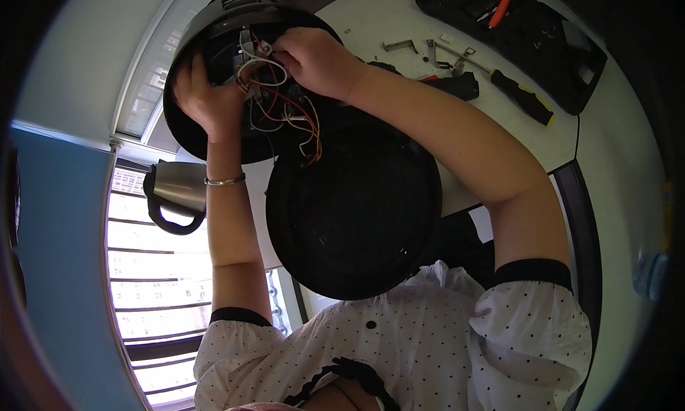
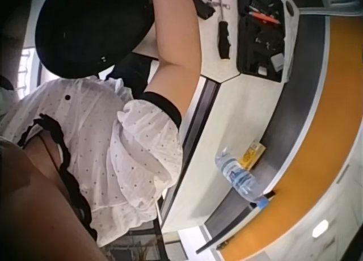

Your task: The person works on the internal wiring of a disassembled appliance, likely a rice cooker. They hold the device and manipulate various colored wires and a small circuit board with their hands, attempting to connect or adjust components.

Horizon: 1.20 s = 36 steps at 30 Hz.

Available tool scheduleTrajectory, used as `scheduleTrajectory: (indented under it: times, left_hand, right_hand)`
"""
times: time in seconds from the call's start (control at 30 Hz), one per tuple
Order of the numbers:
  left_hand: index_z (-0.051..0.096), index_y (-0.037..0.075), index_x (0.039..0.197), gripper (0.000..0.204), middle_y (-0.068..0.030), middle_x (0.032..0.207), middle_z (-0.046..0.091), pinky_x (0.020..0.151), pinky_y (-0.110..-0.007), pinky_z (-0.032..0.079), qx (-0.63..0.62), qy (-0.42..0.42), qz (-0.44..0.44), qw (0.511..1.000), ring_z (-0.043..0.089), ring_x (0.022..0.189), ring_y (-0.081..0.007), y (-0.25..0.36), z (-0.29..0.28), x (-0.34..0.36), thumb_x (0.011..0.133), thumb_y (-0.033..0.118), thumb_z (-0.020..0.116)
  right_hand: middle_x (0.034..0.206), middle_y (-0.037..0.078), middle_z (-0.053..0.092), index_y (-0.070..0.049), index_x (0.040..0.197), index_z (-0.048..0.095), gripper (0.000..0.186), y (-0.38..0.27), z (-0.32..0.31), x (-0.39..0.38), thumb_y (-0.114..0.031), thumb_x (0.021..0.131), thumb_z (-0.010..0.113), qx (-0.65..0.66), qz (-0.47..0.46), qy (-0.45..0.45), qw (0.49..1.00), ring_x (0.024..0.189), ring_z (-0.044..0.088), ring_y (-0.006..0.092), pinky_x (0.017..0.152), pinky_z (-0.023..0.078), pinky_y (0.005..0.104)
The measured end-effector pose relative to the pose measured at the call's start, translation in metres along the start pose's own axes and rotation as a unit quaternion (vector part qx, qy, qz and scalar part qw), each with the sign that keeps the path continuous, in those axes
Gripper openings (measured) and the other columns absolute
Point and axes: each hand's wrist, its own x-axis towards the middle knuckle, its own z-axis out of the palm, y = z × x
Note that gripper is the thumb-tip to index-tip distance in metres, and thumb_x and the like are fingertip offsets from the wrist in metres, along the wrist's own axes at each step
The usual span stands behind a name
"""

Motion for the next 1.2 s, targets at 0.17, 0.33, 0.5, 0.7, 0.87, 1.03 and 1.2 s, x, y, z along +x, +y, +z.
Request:
scheduleTrajectory:
  times: [0.17, 0.33, 0.5, 0.7, 0.87, 1.03, 1.2]
  left_hand:
    - [0.064, 0.005, 0.111, 0.07, -0.0133, 0.109, 0.061, 0.084, -0.045, 0.044, 0.002, -0.007, -0.014, 1.0, 0.057, 0.098, -0.0349, 0.001, -0.001, -0.001, 0.049, 0.03, 0.083]
    - [0.065, 0.006, 0.111, 0.07, -0.0133, 0.108, 0.062, 0.084, -0.045, 0.044, 0.011, -0.017, -0.01, 1.0, 0.057, 0.098, -0.0348, 0.002, -0.003, 0.003, 0.048, 0.03, 0.082]
    - [0.064, 0.005, 0.113, 0.072, -0.0145, 0.111, 0.061, 0.087, -0.046, 0.043, 0.007, -0.024, -0.023, 0.999, 0.057, 0.101, -0.0363, 0.005, -0.004, 0.004, 0.051, 0.034, 0.081]
    - [0.063, 0.005, 0.113, 0.072, -0.0138, 0.112, 0.06, 0.086, -0.046, 0.043, 0.013, -0.009, -0.011, 1.0, 0.056, 0.101, -0.0355, 0.004, -0.007, 0.002, 0.051, 0.038, 0.082]
    - [0.064, 0.007, 0.112, 0.072, -0.0126, 0.11, 0.06, 0.085, -0.045, 0.044, 0.014, -0.019, -0.017, 1.0, 0.056, 0.1, -0.0342, 0.005, -0.007, 0.002, 0.049, 0.035, 0.083]
    - [0.065, 0.007, 0.112, 0.072, -0.0117, 0.11, 0.061, 0.085, -0.045, 0.044, 0.015, -0.009, -0.015, 1.0, 0.057, 0.099, -0.0331, 0.005, -0.004, 0.002, 0.048, 0.034, 0.083]
    - [0.065, 0.007, 0.111, 0.071, -0.012, 0.109, 0.061, 0.084, -0.045, 0.044, 0.011, -0.002, -0.013, 1.0, 0.057, 0.099, -0.0329, 0.004, -0.002, 0.001, 0.048, 0.035, 0.083]
  right_hand:
    - [0.077, 0.013, 0.065, 0.004, 0.093, 0.064, 0.01, -0.011, -0.006, 0.003, 0.001, 0.083, 0.062, 0.111, 0.188, -0.054, 0.974, 0.05, 0.06, 0.0162, 0.044, 0.047, 0.0278]
    - [0.07, 0.012, 0.063, 0.004, 0.088, 0.066, 0.008, -0.014, -0.006, 0.012, -0.001, 0.084, 0.061, 0.022, 0.123, -0.038, 0.991, 0.047, 0.059, 0.0153, 0.042, 0.046, 0.027]
    - [0.071, 0.013, 0.065, 0.005, 0.091, 0.065, 0.01, -0.024, -0.003, 0.013, 0.0, 0.085, 0.059, 0.082, 0.232, -0.075, 0.966, 0.047, 0.06, 0.0146, 0.041, 0.045, 0.0259]
    - [0.07, 0.011, 0.064, 0.005, 0.093, 0.063, 0.01, -0.027, -0.004, 0.012, 0.001, 0.086, 0.058, 0.098, 0.221, -0.089, 0.966, 0.051, 0.06, 0.0131, 0.043, 0.047, 0.0244]
    - [0.071, 0.009, 0.063, 0.004, 0.091, 0.061, 0.007, -0.02, -0.008, 0.004, 0.0, 0.085, 0.059, 0.08, 0.254, -0.078, 0.961, 0.053, 0.059, 0.0122, 0.043, 0.047, 0.0239]
    - [0.078, 0.015, 0.062, -0.001, 0.083, 0.062, 0.009, -0.015, -0.005, 0.005, -0.003, 0.075, 0.065, -0.024, 0.107, 0.014, 0.994, 0.073, 0.062, 0.0334, 0.065, 0.05, 0.0389]
    - [0.08, 0.012, 0.064, -0.001, 0.089, 0.061, 0.014, -0.01, -0.004, 0.009, -0.003, 0.077, 0.069, -0.102, 0.038, -0.028, 0.994, 0.068, 0.064, 0.0278, 0.057, 0.052, 0.0337]
